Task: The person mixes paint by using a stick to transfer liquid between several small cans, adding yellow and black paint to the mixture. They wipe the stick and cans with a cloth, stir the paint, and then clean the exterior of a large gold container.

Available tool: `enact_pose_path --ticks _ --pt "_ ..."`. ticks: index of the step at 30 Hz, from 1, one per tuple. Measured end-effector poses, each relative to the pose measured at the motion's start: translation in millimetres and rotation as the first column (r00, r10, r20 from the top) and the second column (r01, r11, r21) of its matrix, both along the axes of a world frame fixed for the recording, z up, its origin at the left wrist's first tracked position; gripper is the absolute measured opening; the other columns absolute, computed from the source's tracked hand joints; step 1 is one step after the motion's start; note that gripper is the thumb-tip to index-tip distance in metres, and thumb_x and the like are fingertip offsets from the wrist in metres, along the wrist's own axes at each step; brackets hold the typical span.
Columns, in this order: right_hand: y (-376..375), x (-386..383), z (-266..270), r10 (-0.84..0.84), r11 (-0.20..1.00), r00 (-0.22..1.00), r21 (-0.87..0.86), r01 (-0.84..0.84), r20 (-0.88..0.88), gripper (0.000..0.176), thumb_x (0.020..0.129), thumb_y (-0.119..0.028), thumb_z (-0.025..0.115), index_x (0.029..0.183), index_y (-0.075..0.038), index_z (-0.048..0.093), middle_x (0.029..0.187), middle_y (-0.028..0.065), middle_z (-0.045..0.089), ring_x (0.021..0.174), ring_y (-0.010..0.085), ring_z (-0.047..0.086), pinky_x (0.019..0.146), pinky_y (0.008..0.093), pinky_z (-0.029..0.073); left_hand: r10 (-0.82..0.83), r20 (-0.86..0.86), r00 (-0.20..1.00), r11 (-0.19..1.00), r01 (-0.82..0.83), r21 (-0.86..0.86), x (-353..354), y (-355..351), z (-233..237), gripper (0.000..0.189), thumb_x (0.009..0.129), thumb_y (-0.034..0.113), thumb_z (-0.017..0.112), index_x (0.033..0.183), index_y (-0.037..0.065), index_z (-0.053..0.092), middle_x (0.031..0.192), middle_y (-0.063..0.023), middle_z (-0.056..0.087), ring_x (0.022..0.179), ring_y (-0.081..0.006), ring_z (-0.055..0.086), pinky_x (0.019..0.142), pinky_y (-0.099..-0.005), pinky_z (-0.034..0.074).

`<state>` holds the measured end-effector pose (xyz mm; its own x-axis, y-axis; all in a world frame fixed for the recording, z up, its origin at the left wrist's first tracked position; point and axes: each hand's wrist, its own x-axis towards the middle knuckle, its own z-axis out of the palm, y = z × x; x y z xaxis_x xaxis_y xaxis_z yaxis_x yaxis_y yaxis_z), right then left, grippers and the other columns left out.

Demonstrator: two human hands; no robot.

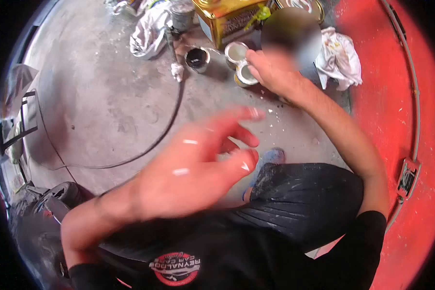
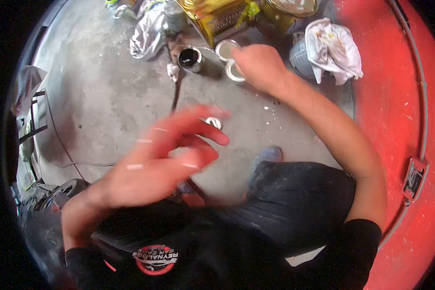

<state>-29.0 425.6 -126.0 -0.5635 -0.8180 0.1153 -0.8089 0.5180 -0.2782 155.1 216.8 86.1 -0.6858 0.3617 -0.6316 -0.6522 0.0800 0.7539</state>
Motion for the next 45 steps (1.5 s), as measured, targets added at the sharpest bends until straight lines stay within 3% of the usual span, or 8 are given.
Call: enact_pose_path --ticks 4,14,21,31,34,36,39,45 --pt "4.3 -5.0 -11.0 0.049 0.997 0.971 -0.071 -0.033 0.235 0.026 0.096 -0.027 0.069 0.102 -0.002 0.073 0.095 0.0240 0.073 0.095 0.0468 0.071 0.086 0.0581 0.055 0.115 -0.035 0.993 0.993 -0.114 0.021 -9.2 13.5 59.3 0.072 0.098 0.020 0.061 0.166 0.004 0.042 0.146 -0.0179 0.064 0.123 -0.0254 0.067 0.096 -0.0397 0.058" --pt "9.7 1.2 -5.7 0.129 0.988 0.992 0.084 -0.129 -0.002 0.019 0.095 -0.026 0.072 0.094 -0.008 0.071 0.095 0.0146 0.072 0.093 0.0390 0.071 0.081 0.0527 0.058 -0.052 -0.401 0.915 0.973 -0.044 -0.228 -8.1 -32.5 14.8 0.081 0.106 0.053 0.051 0.167 0.000 0.040 0.156 -0.0249 0.059 0.130 -0.0313 0.067 0.109 -0.0442 0.053" --pt "-3.5 -8.6 10.0 0.050 0.999 0.998 -0.006 -0.049 0.023 0.018 0.096 -0.024 0.071 0.093 -0.005 0.073 0.089 0.0160 0.070 0.093 0.0414 0.070 0.082 0.0553 0.056 0.433 0.394 0.811 0.715 -0.575 0.397 -13.9 -143.1 -92.0 0.082 0.112 0.065 0.040 0.167 0.004 0.043 0.164 -0.0243 0.054 0.144 -0.0399 0.059 0.120 -0.0537 0.045" --pt "-7.5 -15.4 0.3 0.009 0.993 0.999 -0.122 -0.003 0.047 0.019 0.089 -0.022 0.077 0.088 -0.004 0.073 0.088 0.0164 0.072 0.087 0.0411 0.071 0.078 0.0539 0.055 0.327 0.508 0.797 0.611 -0.588 0.529 4.1 -156.5 -132.6 0.093 0.109 0.077 0.031 0.167 0.006 0.044 0.166 -0.0239 0.052 0.147 -0.0448 0.056 0.122 -0.0576 0.042" --pt "0.2 -17.6 -1.3 0.065 0.988 0.996 0.136 -0.074 0.068 0.021 0.091 -0.026 0.078 0.092 -0.006 0.073 0.087 0.0145 0.070 0.088 0.0379 0.071 0.078 0.0514 0.055 0.291 0.426 0.857 0.828 -0.449 0.337 10.4 -150.3 -137.4 0.085 0.111 0.071 0.040 0.165 0.005 0.049 0.156 -0.0221 0.063 0.138 -0.0378 0.065 0.117 -0.0531 0.048" --pt "-3.7 -13.6 5.7 0.044 0.980 0.983 0.185 -0.078 0.180 0.019 0.091 -0.028 0.078 0.091 -0.010 0.074 0.087 0.0115 0.071 0.088 0.0345 0.071 0.078 0.0476 0.053 -0.165 0.112 0.980 0.975 0.180 -0.133 13.0 -143.4 -129.1 0.075 0.111 0.061 0.052 0.160 0.004 0.055 0.147 -0.0226 0.069 0.129 -0.0363 0.070 0.111 -0.0503 0.052" --pt "-7.9 -12.6 6.7 -0.015 0.999 0.999 -0.035 0.017 0.050 0.020 0.089 -0.027 0.077 0.083 -0.008 0.073 0.084 0.0127 0.073 0.086 0.0370 0.071 0.078 0.0479 0.053 -0.809 -0.044 0.587 0.443 0.558 -0.702 20.9 -141.0 -111.4 0.061 0.107 0.042 0.071 0.151 0.001 0.062 0.133 -0.0263 0.074 0.118 -0.0406 0.074 0.103 -0.0478 0.058" --pt "-3.0 -10.6 9.4 0.032 0.988 0.996 0.146 -0.044 0.084 0.019 0.094 -0.026 0.079 0.089 -0.008 0.073 0.087 0.0097 0.071 0.088 0.0323 0.070 0.079 0.0477 0.050 -0.637 -0.193 0.746 0.712 0.473 -0.520 14.8 -131.5 -90.4 0.057 0.108 0.038 0.067 0.147 -0.003 0.062 0.131 -0.0295 0.072 0.119 -0.0469 0.070 0.104 -0.0524 0.056"
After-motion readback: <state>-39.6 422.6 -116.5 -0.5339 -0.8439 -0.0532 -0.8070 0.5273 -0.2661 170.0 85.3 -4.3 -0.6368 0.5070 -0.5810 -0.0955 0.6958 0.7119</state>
